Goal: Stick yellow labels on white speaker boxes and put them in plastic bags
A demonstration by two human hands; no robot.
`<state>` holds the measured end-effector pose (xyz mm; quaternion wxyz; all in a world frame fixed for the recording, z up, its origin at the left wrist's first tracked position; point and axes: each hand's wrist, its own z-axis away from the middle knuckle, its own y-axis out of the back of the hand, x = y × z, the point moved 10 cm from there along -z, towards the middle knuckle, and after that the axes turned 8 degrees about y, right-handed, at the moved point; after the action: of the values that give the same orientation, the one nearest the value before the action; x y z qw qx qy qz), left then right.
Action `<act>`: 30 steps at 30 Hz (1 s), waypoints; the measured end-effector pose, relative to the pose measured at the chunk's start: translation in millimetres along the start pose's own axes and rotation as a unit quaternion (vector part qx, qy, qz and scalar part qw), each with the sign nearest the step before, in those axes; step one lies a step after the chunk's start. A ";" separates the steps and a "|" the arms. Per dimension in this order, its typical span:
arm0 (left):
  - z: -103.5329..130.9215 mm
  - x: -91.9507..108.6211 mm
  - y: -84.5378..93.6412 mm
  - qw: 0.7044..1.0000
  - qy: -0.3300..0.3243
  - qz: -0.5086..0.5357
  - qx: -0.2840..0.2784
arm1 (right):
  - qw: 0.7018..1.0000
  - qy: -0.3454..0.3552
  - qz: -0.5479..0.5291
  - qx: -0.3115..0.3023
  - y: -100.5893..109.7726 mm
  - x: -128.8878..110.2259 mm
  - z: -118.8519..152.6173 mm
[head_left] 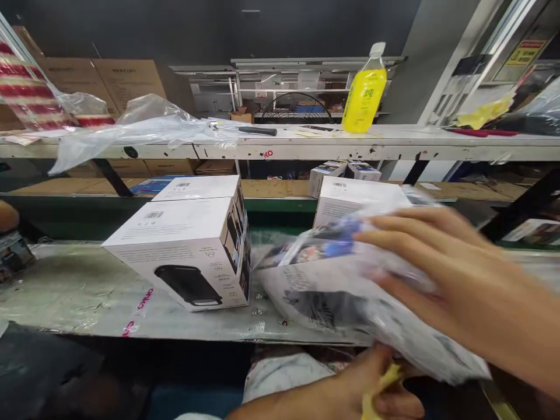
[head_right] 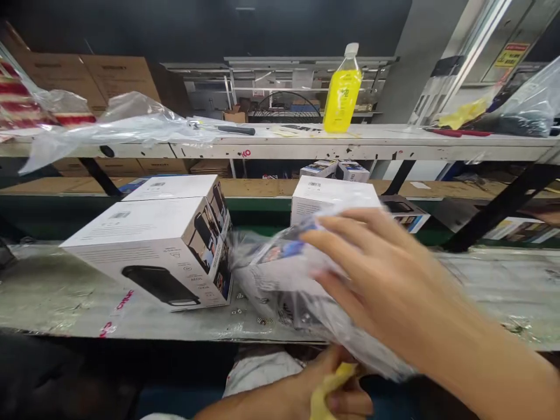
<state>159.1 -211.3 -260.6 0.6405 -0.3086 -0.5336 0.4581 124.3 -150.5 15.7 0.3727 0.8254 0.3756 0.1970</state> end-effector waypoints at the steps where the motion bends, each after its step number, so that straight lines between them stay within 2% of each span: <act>1: 6.3 4.8 -1.1 1.000 0.001 0.013 -0.025 | 0.999 0.039 0.001 -0.036 -13.0 -7.5 -19.6; 2: 12.4 12.6 0.4 0.999 -0.012 0.012 -0.044 | 0.996 0.065 -0.007 -0.064 -23.9 -13.4 -33.8; 4: 23.9 31.4 8.5 0.996 -0.052 -0.008 -0.068 | 0.994 0.074 -0.046 -0.060 -31.9 -18.2 -46.1; 6: 36.3 48.9 14.3 0.991 -0.088 -0.030 -0.092 | 0.995 0.047 -0.084 -0.018 -31.8 -15.0 -35.5; 8: 52.8 66.5 18.8 0.985 -0.139 -0.038 -0.095 | 0.990 -0.009 -0.123 0.069 -30.2 -2.7 -3.5; 10: 71.7 78.3 28.2 0.979 -0.192 -0.059 -0.048 | 0.963 -0.090 -0.180 0.178 -40.7 17.6 46.4; 11: 81.3 79.6 34.8 0.975 -0.209 -0.080 -0.011 | 0.940 -0.135 -0.213 0.228 -54.5 28.5 75.4; 12: 91.1 78.0 42.2 0.969 -0.219 -0.112 0.029 | 0.915 -0.184 -0.247 0.260 -75.9 38.4 104.4; 13: 101.0 72.9 50.1 0.962 -0.217 -0.155 0.067 | 0.893 -0.234 -0.279 0.265 -105.3 45.9 130.5; 14: 111.5 64.3 59.8 0.953 -0.200 -0.204 0.103 | 0.879 -0.288 -0.300 0.234 -141.6 50.1 152.7; 16: 140.5 42.2 85.0 0.927 -0.145 -0.300 0.171 | 0.854 -0.387 -0.323 0.128 -217.4 48.1 187.9; 18: 189.7 24.9 116.8 0.897 -0.117 -0.347 0.247 | 0.836 -0.430 -0.341 0.026 -280.2 34.0 204.4; 19: 222.1 21.0 132.7 0.886 -0.130 -0.340 0.289 | 0.829 -0.432 -0.355 -0.010 -304.2 25.3 205.1; 20: 262.1 23.0 150.2 0.866 -0.176 -0.308 0.352 | 0.823 -0.428 -0.372 -0.030 -323.1 17.2 202.1; 21: 310.3 27.3 169.4 0.824 -0.240 -0.259 0.443 | 0.817 -0.423 -0.390 -0.037 -337.4 11.1 197.0; 22: 364.4 28.9 186.7 0.751 -0.312 -0.198 0.548 | 0.812 -0.417 -0.407 -0.031 -347.8 7.2 190.8; 23: 417.1 26.4 196.4 0.649 -0.380 -0.145 0.643 | 0.808 -0.413 -0.420 -0.018 -354.9 5.7 184.7; 24: 456.5 22.8 199.1 0.554 -0.430 -0.114 0.704 | 0.807 -0.411 -0.423 -0.002 -360.0 6.2 179.4; 25: 481.9 22.1 199.6 0.479 -0.458 -0.104 0.741 | 0.811 -0.409 -0.418 0.011 -364.0 7.4 174.5; 26: 496.1 25.9 201.3 0.431 -0.470 -0.107 0.763 | 0.819 -0.402 -0.410 0.017 -368.2 7.6 169.0; 27: 502.2 33.5 205.8 0.412 -0.469 -0.116 0.772 | 0.828 -0.388 -0.405 0.014 -373.5 5.6 162.2; 30: 518.9 53.3 224.6 0.405 -0.453 -0.106 0.787 | 0.848 -0.312 -0.428 -0.019 -397.4 -18.3 133.0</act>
<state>-399.5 -123.4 -313.1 0.3091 0.6437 -0.1782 0.6771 5.1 -51.8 -374.2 0.5331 0.5934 0.5522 -0.2425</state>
